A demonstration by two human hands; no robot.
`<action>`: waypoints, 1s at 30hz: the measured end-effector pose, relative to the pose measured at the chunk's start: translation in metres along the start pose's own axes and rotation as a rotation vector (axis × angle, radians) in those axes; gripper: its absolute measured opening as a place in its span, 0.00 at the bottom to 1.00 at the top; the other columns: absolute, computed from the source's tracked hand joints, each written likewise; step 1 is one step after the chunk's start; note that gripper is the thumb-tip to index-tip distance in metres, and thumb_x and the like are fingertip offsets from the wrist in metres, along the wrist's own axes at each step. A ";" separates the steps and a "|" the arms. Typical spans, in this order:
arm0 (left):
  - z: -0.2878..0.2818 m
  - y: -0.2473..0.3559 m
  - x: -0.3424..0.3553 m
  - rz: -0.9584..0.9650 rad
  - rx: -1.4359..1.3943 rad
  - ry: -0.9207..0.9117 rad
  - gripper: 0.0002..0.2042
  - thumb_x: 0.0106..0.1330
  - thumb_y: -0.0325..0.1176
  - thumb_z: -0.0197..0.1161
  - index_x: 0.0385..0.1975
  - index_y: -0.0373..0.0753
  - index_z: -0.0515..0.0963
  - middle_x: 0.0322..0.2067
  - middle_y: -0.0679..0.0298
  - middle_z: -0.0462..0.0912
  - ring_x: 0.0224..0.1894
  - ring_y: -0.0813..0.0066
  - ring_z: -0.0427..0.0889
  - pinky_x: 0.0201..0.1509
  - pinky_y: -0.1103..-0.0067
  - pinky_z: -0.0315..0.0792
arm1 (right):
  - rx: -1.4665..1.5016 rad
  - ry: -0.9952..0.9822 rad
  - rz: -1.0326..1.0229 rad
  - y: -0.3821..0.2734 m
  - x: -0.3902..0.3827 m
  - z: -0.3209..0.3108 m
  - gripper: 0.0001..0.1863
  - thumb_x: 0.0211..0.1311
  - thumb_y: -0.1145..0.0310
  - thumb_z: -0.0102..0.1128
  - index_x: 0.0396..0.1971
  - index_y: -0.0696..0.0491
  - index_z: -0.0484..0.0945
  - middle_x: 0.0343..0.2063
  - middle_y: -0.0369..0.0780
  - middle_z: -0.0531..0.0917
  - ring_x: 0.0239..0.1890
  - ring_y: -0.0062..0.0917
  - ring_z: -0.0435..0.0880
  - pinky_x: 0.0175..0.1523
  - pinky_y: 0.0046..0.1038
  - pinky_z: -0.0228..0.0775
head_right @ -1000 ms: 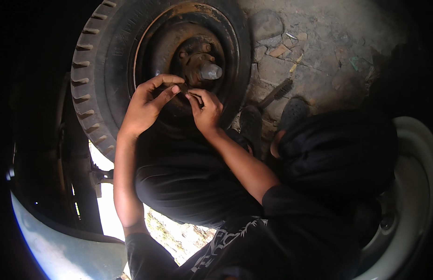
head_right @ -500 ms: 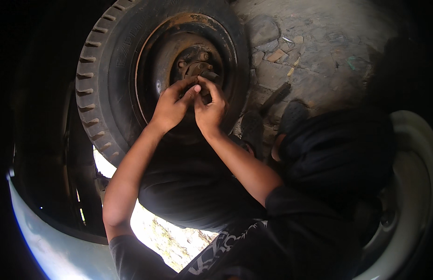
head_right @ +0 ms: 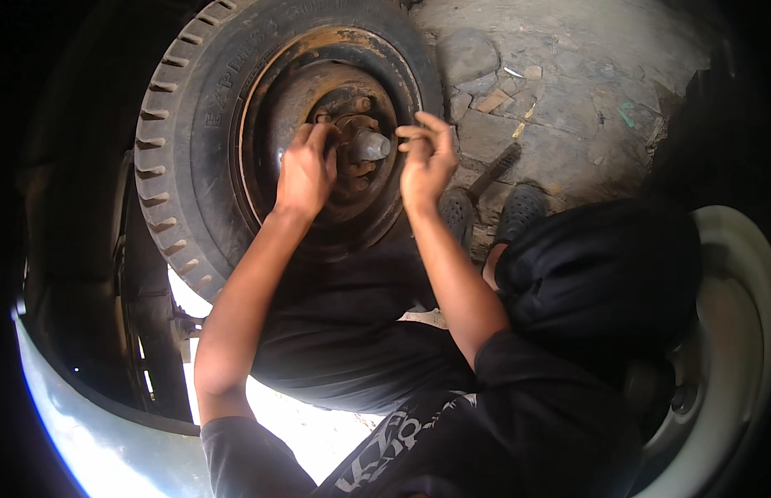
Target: The person crouches by a vehicle wheel and uses hands to manipulate a small metal cotter pin into the wheel hub. The person repeatedly adjusts the pin and rotates the wheel to align the pin with the hub hole.
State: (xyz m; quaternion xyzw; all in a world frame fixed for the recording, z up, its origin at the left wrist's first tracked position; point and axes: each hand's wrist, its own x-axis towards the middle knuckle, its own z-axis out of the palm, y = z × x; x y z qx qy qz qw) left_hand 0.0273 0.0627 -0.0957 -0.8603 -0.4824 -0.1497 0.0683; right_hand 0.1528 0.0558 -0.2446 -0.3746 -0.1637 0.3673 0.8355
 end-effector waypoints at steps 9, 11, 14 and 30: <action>0.013 -0.007 0.021 -0.125 -0.024 0.065 0.07 0.69 0.26 0.70 0.44 0.37 0.89 0.43 0.43 0.90 0.49 0.41 0.89 0.58 0.56 0.81 | 0.037 0.084 0.067 -0.001 0.023 -0.013 0.14 0.76 0.81 0.54 0.56 0.58 0.83 0.40 0.42 0.91 0.38 0.20 0.87 0.44 0.23 0.79; 0.021 -0.010 0.021 -0.136 -0.019 0.030 0.09 0.70 0.25 0.69 0.47 0.34 0.87 0.46 0.42 0.87 0.51 0.37 0.88 0.59 0.55 0.81 | 0.028 0.081 0.065 -0.001 0.025 -0.015 0.14 0.76 0.80 0.55 0.55 0.57 0.84 0.40 0.41 0.92 0.36 0.19 0.86 0.42 0.21 0.78; 0.033 -0.014 0.031 -0.219 0.013 -0.024 0.11 0.70 0.27 0.70 0.49 0.32 0.85 0.48 0.40 0.86 0.53 0.34 0.87 0.61 0.53 0.81 | 0.013 0.097 0.090 -0.005 0.029 -0.018 0.13 0.77 0.79 0.55 0.54 0.56 0.84 0.41 0.39 0.92 0.34 0.18 0.85 0.37 0.20 0.74; 0.039 -0.005 0.039 -0.236 0.143 -0.062 0.12 0.69 0.29 0.72 0.47 0.31 0.80 0.51 0.38 0.86 0.53 0.33 0.88 0.59 0.51 0.83 | 0.028 0.156 0.091 -0.005 0.034 -0.023 0.12 0.75 0.79 0.56 0.52 0.57 0.85 0.39 0.39 0.93 0.31 0.17 0.84 0.33 0.19 0.72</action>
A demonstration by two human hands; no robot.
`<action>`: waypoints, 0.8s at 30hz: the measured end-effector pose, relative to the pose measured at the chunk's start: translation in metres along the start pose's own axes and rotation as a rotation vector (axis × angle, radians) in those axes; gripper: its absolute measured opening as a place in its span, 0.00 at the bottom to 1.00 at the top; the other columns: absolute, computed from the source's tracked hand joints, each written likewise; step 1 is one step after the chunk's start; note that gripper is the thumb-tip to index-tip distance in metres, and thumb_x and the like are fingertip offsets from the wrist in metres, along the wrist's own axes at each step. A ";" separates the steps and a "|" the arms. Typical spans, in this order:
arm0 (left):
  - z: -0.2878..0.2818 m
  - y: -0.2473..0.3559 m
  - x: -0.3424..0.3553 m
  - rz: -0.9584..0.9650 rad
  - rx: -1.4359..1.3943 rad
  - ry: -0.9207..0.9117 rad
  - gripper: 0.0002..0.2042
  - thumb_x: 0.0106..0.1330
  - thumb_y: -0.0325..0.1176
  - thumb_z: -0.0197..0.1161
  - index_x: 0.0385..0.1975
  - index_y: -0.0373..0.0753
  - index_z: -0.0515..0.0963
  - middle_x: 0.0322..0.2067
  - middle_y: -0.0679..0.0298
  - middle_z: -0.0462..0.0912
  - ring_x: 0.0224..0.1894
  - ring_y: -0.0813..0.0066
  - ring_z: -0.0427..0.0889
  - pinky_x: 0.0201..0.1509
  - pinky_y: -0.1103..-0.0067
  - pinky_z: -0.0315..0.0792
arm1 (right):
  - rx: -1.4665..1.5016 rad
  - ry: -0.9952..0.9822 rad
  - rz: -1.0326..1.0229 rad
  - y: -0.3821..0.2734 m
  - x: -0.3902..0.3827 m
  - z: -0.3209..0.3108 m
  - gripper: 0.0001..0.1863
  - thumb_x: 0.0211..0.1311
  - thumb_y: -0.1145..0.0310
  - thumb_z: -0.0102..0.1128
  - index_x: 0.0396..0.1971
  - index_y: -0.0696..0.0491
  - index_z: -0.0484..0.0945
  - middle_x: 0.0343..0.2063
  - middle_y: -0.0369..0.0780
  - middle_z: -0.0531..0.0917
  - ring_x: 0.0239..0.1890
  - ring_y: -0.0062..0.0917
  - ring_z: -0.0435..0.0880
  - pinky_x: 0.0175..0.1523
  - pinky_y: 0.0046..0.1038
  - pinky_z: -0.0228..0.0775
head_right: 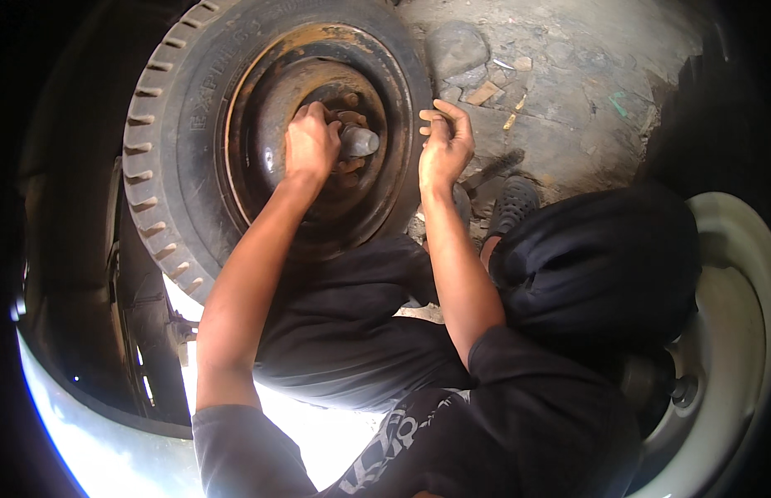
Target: The person crouches by a vehicle wheel and uses hands to manipulate a small metal cotter pin into the wheel hub. The person repeatedly adjusts the pin and rotates the wheel to align the pin with the hub hole.
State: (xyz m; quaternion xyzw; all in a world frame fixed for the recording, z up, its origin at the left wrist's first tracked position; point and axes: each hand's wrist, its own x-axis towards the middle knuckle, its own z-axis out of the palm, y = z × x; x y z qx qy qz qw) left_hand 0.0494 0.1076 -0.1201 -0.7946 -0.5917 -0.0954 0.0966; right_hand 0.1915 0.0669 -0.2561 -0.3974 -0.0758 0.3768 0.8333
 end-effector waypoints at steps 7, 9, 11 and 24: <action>-0.006 0.000 0.001 -0.054 0.075 -0.065 0.10 0.68 0.27 0.72 0.45 0.30 0.81 0.50 0.38 0.86 0.54 0.32 0.86 0.60 0.50 0.81 | 0.016 -0.044 -0.018 0.002 0.003 -0.003 0.12 0.76 0.78 0.55 0.52 0.56 0.85 0.39 0.38 0.92 0.31 0.16 0.83 0.33 0.19 0.71; 0.000 -0.003 0.004 -0.010 0.042 -0.001 0.10 0.68 0.27 0.71 0.44 0.31 0.81 0.50 0.38 0.86 0.52 0.33 0.87 0.59 0.50 0.81 | 0.033 -0.039 -0.010 0.006 -0.001 -0.001 0.12 0.76 0.78 0.56 0.52 0.56 0.85 0.39 0.38 0.92 0.32 0.16 0.84 0.33 0.19 0.71; 0.003 -0.001 0.002 0.045 0.000 0.062 0.09 0.68 0.27 0.71 0.43 0.31 0.81 0.49 0.39 0.86 0.49 0.33 0.87 0.56 0.49 0.81 | 0.003 -0.032 0.016 0.007 -0.006 -0.001 0.12 0.75 0.78 0.56 0.51 0.55 0.85 0.39 0.38 0.92 0.32 0.17 0.84 0.33 0.19 0.71; 0.000 0.014 0.005 -0.042 0.115 -0.134 0.21 0.61 0.23 0.74 0.54 0.34 0.75 0.57 0.41 0.82 0.54 0.38 0.89 0.61 0.55 0.85 | -0.097 -0.090 0.043 0.013 -0.006 0.000 0.14 0.78 0.75 0.53 0.55 0.53 0.85 0.43 0.38 0.92 0.32 0.18 0.83 0.36 0.22 0.71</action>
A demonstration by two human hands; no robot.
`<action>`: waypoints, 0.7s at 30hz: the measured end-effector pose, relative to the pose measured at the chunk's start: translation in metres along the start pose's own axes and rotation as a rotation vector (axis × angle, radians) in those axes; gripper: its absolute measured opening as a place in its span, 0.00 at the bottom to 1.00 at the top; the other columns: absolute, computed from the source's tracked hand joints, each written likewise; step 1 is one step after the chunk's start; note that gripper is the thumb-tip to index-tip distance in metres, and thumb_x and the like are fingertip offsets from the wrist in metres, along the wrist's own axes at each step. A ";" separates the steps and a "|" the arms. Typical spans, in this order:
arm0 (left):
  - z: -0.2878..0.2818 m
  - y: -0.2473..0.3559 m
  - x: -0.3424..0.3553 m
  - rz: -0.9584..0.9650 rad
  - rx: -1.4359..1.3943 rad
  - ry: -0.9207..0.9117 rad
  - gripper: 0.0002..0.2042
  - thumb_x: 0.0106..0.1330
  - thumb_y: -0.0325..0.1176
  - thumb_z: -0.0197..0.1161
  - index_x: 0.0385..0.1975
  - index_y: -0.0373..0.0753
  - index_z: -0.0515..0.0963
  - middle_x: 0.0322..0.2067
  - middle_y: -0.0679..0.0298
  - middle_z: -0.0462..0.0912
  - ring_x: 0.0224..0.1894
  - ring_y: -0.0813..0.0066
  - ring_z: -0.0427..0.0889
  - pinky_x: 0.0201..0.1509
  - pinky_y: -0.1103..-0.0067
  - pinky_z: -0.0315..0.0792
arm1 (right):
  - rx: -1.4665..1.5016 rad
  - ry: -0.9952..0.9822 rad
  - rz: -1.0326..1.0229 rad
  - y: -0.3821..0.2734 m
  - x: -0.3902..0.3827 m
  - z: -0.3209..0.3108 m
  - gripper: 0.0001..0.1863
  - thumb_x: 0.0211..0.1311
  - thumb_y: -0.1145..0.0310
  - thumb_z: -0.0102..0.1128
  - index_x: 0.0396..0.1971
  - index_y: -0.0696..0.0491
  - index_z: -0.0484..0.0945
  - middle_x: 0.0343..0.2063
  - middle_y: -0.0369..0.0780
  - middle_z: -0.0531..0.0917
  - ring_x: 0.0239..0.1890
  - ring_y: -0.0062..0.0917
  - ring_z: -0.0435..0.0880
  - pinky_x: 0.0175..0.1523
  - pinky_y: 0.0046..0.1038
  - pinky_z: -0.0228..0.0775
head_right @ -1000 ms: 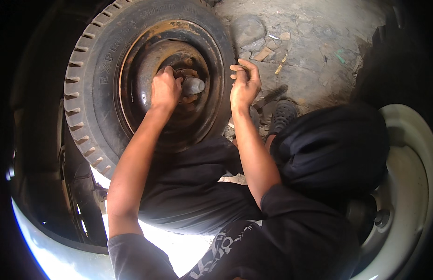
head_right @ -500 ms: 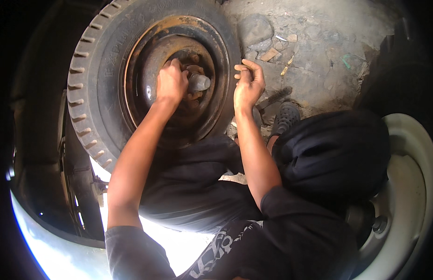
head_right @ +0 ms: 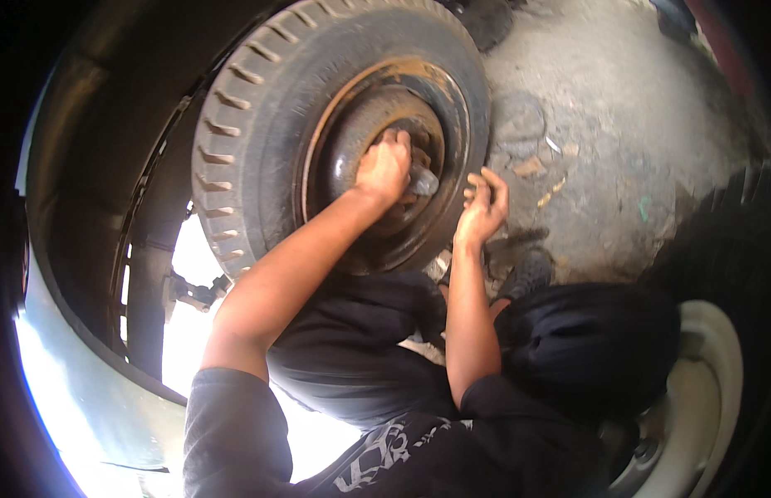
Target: The person crouches by a vehicle wheel and uses hands to manipulate a small metal cotter pin into the wheel hub. The person repeatedly adjusts the pin and rotates the wheel to align the pin with the hub hole.
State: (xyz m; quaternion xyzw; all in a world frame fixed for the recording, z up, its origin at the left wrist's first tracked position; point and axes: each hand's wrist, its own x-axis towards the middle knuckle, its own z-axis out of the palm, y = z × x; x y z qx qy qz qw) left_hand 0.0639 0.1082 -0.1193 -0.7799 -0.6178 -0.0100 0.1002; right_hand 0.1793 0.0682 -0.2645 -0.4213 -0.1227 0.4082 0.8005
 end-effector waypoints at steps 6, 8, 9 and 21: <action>-0.016 -0.004 0.000 -0.176 -0.073 -0.104 0.19 0.66 0.24 0.70 0.56 0.31 0.78 0.57 0.37 0.84 0.54 0.38 0.90 0.60 0.58 0.87 | 0.099 -0.074 -0.018 0.000 -0.016 0.016 0.08 0.76 0.77 0.56 0.46 0.53 0.84 0.38 0.38 0.91 0.29 0.15 0.81 0.31 0.19 0.68; -0.010 -0.004 -0.002 -0.158 -0.072 -0.046 0.18 0.66 0.23 0.69 0.55 0.31 0.78 0.56 0.37 0.85 0.52 0.38 0.91 0.57 0.58 0.88 | 0.075 -0.062 0.013 0.000 -0.026 0.026 0.08 0.75 0.78 0.55 0.43 0.53 0.84 0.36 0.38 0.92 0.28 0.15 0.81 0.31 0.19 0.68; -0.006 -0.002 -0.004 -0.127 -0.049 0.003 0.17 0.66 0.22 0.69 0.54 0.30 0.78 0.55 0.38 0.86 0.52 0.38 0.91 0.56 0.58 0.88 | 0.086 -0.067 0.042 0.000 -0.031 0.029 0.07 0.75 0.78 0.56 0.42 0.52 0.83 0.36 0.38 0.92 0.28 0.16 0.82 0.31 0.19 0.68; -0.015 -0.006 -0.004 -0.135 0.062 -0.266 0.18 0.86 0.36 0.47 0.62 0.35 0.79 0.53 0.49 0.91 0.56 0.48 0.91 0.63 0.61 0.86 | 0.044 -0.035 0.048 0.003 -0.015 0.013 0.07 0.75 0.77 0.55 0.43 0.52 0.83 0.37 0.38 0.92 0.29 0.17 0.82 0.32 0.20 0.68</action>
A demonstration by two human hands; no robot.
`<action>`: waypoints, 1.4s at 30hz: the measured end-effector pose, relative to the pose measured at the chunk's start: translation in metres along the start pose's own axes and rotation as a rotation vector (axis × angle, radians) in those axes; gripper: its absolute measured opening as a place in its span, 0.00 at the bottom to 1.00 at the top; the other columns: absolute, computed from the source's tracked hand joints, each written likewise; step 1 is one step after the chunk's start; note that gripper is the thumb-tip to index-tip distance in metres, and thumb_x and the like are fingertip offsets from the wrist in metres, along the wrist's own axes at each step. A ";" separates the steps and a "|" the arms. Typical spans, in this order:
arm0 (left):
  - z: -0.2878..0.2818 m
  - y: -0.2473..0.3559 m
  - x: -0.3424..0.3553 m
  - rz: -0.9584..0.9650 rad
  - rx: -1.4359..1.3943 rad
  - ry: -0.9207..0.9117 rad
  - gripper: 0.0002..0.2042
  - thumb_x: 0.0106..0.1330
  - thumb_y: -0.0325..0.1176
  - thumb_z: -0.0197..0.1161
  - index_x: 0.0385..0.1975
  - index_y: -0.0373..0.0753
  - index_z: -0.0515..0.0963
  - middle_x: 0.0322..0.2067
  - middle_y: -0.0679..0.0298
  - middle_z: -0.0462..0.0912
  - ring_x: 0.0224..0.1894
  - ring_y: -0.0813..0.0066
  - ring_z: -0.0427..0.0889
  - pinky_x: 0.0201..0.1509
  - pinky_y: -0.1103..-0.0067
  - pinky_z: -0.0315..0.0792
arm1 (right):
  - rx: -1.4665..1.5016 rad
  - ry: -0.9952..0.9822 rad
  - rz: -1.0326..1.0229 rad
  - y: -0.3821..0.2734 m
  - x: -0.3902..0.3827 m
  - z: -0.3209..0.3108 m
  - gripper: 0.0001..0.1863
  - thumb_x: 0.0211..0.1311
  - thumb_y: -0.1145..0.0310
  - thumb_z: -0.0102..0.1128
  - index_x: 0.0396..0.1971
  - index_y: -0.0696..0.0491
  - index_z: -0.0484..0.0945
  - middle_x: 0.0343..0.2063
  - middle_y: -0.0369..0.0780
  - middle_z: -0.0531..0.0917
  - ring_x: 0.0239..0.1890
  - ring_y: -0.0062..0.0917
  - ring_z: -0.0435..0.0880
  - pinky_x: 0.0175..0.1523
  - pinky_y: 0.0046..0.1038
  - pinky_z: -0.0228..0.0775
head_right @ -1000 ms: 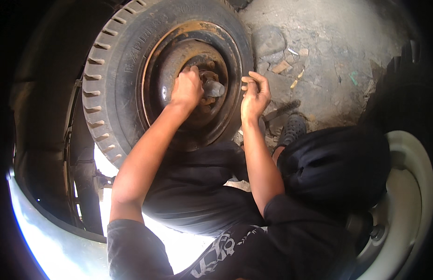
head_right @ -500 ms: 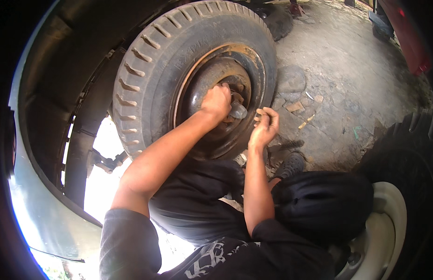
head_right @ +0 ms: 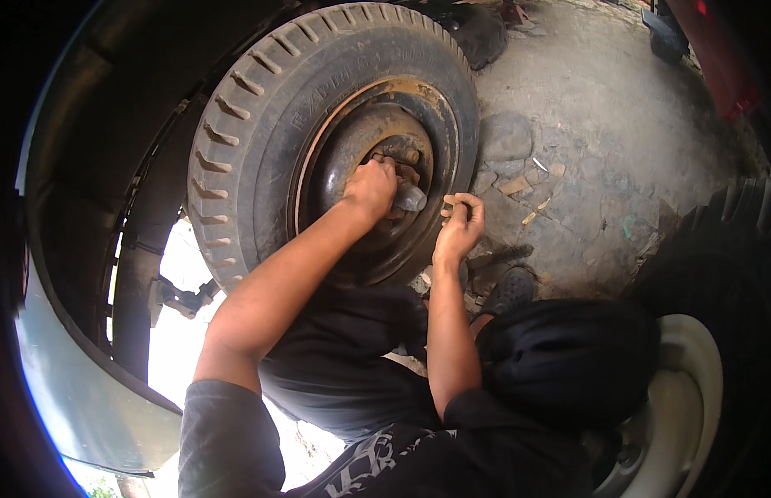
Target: The person crouches by a vehicle wheel and uses hands to manipulate a small metal cotter pin into the wheel hub. The person repeatedly adjusts the pin and rotates the wheel to align the pin with the hub hole.
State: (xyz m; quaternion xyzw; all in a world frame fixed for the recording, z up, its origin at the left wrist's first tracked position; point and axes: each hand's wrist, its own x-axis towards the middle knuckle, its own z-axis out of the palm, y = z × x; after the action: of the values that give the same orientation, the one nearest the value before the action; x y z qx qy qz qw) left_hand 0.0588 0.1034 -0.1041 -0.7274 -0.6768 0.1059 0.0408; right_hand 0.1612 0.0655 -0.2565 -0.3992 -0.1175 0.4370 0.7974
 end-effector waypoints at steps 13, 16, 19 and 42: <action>-0.005 0.007 0.002 0.030 -0.077 0.138 0.20 0.70 0.30 0.68 0.60 0.35 0.78 0.47 0.43 0.91 0.52 0.41 0.92 0.59 0.55 0.86 | -0.039 -0.012 0.013 0.008 0.006 -0.011 0.07 0.79 0.74 0.54 0.44 0.52 0.83 0.39 0.39 0.92 0.31 0.16 0.83 0.35 0.22 0.70; -0.007 0.011 0.001 0.032 -0.085 0.103 0.21 0.70 0.31 0.68 0.61 0.34 0.79 0.51 0.42 0.90 0.55 0.42 0.91 0.61 0.55 0.85 | -0.042 -0.019 0.021 0.006 0.002 -0.006 0.08 0.79 0.75 0.54 0.44 0.51 0.83 0.39 0.39 0.92 0.31 0.16 0.83 0.35 0.22 0.70; -0.014 0.013 0.001 -0.008 -0.084 0.071 0.19 0.73 0.31 0.65 0.61 0.33 0.80 0.51 0.41 0.90 0.56 0.42 0.91 0.61 0.55 0.85 | -0.039 -0.013 0.017 0.005 0.002 -0.002 0.06 0.76 0.75 0.56 0.43 0.51 0.83 0.38 0.38 0.92 0.30 0.17 0.83 0.32 0.21 0.68; -0.013 0.012 0.000 0.026 -0.065 0.130 0.13 0.72 0.28 0.65 0.54 0.37 0.84 0.49 0.46 0.91 0.55 0.44 0.91 0.61 0.55 0.85 | -0.036 0.009 -0.005 0.006 0.004 -0.004 0.07 0.75 0.76 0.57 0.43 0.51 0.84 0.37 0.38 0.92 0.28 0.16 0.82 0.31 0.20 0.67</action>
State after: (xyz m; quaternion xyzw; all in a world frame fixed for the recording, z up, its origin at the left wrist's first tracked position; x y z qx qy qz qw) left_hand 0.0728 0.1037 -0.0941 -0.7425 -0.6662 0.0371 0.0595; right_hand 0.1619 0.0684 -0.2639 -0.4153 -0.1228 0.4308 0.7917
